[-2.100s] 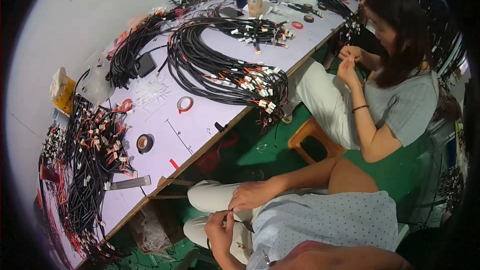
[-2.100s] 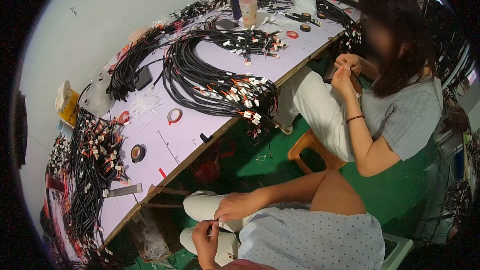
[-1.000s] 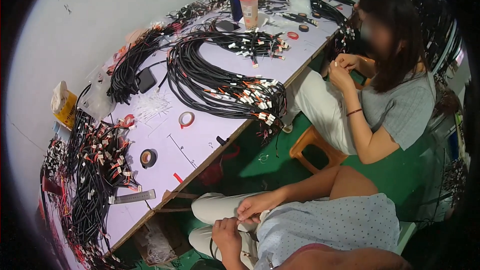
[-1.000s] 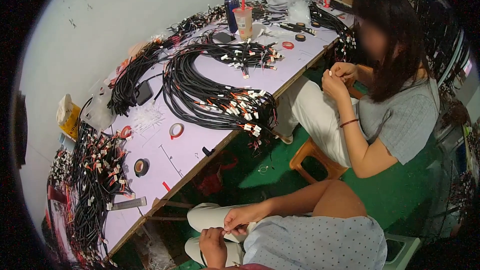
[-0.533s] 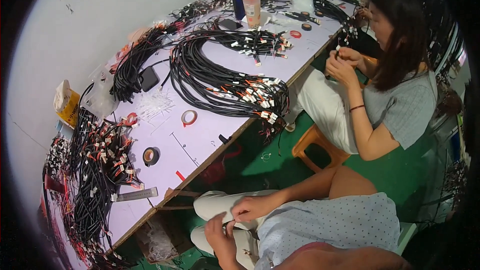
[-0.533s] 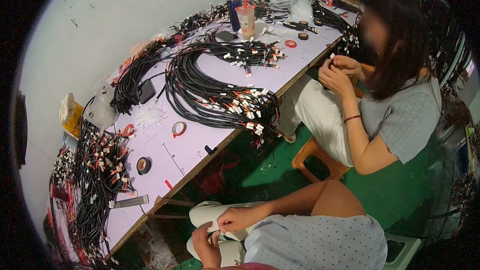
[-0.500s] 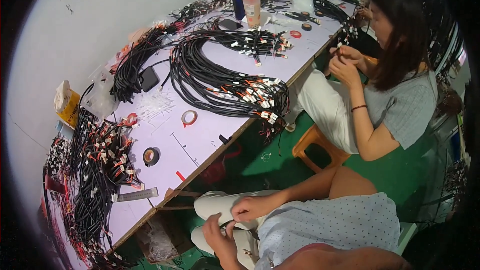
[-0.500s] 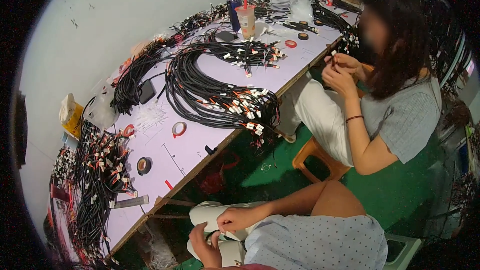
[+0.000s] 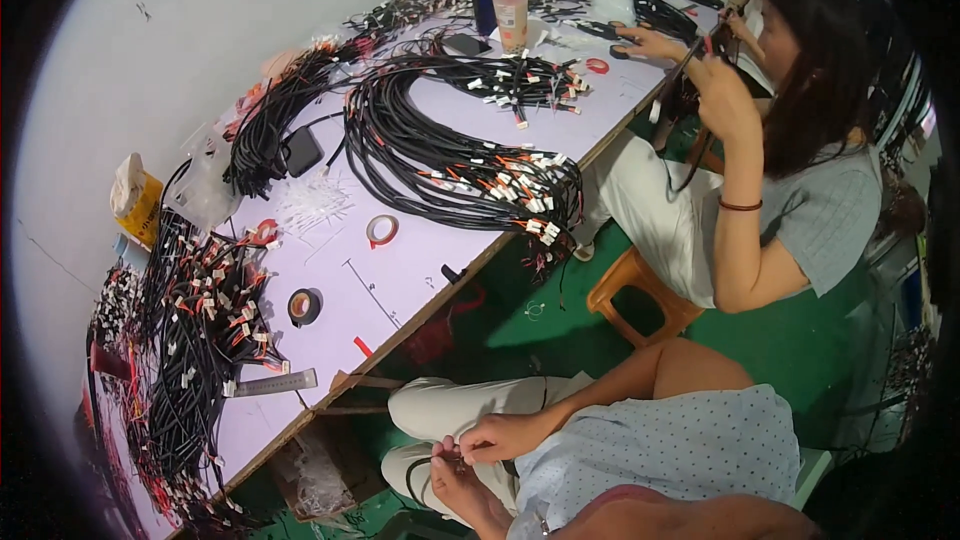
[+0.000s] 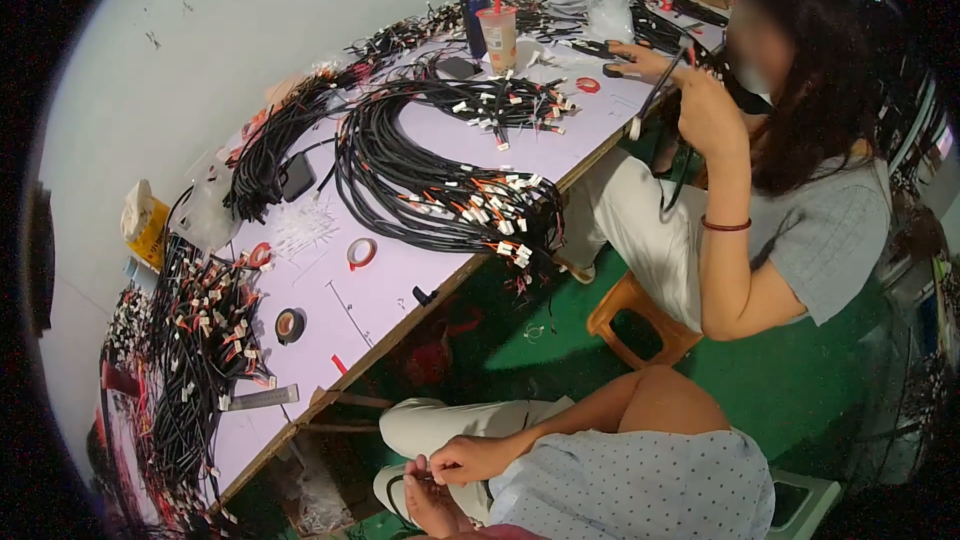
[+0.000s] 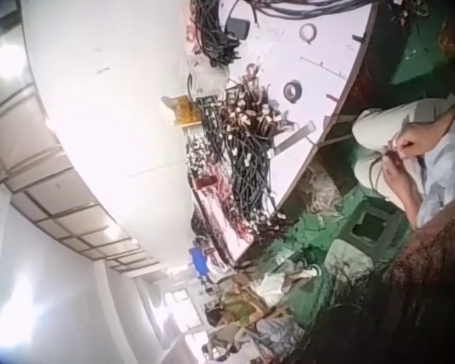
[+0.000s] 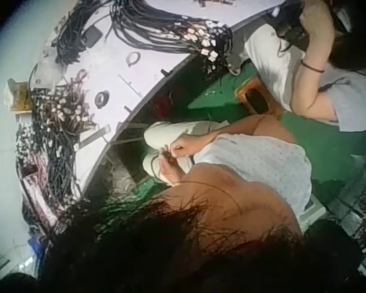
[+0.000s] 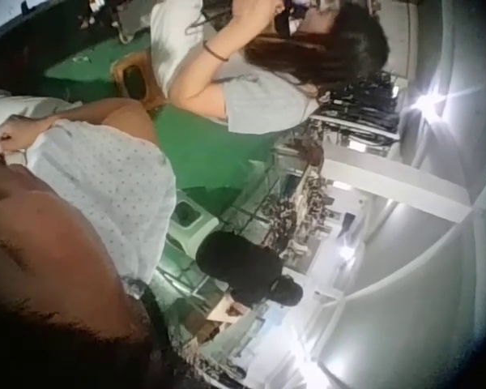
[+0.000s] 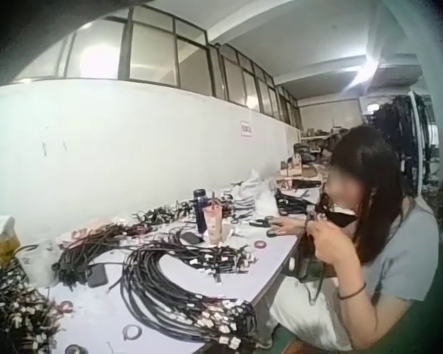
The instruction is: The person assembles wire harnesses by attaching plastic connectors to the wires and wrapping electrical tape around the cables by hand.
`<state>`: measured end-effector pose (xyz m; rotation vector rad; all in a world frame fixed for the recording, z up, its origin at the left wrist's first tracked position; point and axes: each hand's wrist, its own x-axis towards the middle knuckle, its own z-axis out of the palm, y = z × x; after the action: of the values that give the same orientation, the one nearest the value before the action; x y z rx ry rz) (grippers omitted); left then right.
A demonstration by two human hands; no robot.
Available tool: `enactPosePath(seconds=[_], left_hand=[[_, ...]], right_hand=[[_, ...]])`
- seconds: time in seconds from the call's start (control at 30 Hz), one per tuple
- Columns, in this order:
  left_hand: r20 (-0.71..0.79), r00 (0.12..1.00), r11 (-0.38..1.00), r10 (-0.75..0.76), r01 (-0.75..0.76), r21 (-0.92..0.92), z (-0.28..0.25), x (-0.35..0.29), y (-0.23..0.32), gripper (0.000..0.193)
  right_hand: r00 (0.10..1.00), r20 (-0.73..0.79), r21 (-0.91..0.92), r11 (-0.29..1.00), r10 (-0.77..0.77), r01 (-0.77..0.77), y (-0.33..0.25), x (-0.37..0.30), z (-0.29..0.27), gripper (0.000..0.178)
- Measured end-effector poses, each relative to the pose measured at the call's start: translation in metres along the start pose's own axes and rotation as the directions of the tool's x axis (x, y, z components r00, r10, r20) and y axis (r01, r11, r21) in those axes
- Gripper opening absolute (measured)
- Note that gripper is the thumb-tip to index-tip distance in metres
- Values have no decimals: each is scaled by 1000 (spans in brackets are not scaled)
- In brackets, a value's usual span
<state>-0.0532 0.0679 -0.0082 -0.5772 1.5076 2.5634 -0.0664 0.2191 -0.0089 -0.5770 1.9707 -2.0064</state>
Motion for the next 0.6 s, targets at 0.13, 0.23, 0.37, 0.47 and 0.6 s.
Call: enactPosePath(seconds=[0.13,0.23,0.37,0.47,0.6], left_hand=[[63,985,968,158,-167,188,-4,-6,14,20],[147,928,858,342,-372,354,-7,-7,24,18],[156,895,768,417,-439,467,-4,-6,34,17],[169,910,721,380,-405,562,-6,-9,45,24],[222,872,579,437,-461,673,-8,-21,56,32]], right_hand=[[995,37,0,996,88,-88,-6,5,6,17],[989,75,71,988,129,-134,-11,11,13,21],[980,99,265,945,170,-191,-14,16,24,21],[983,178,-11,999,-41,43,-15,27,20,17],[983,82,-153,972,-166,177,-26,37,-10,20]])
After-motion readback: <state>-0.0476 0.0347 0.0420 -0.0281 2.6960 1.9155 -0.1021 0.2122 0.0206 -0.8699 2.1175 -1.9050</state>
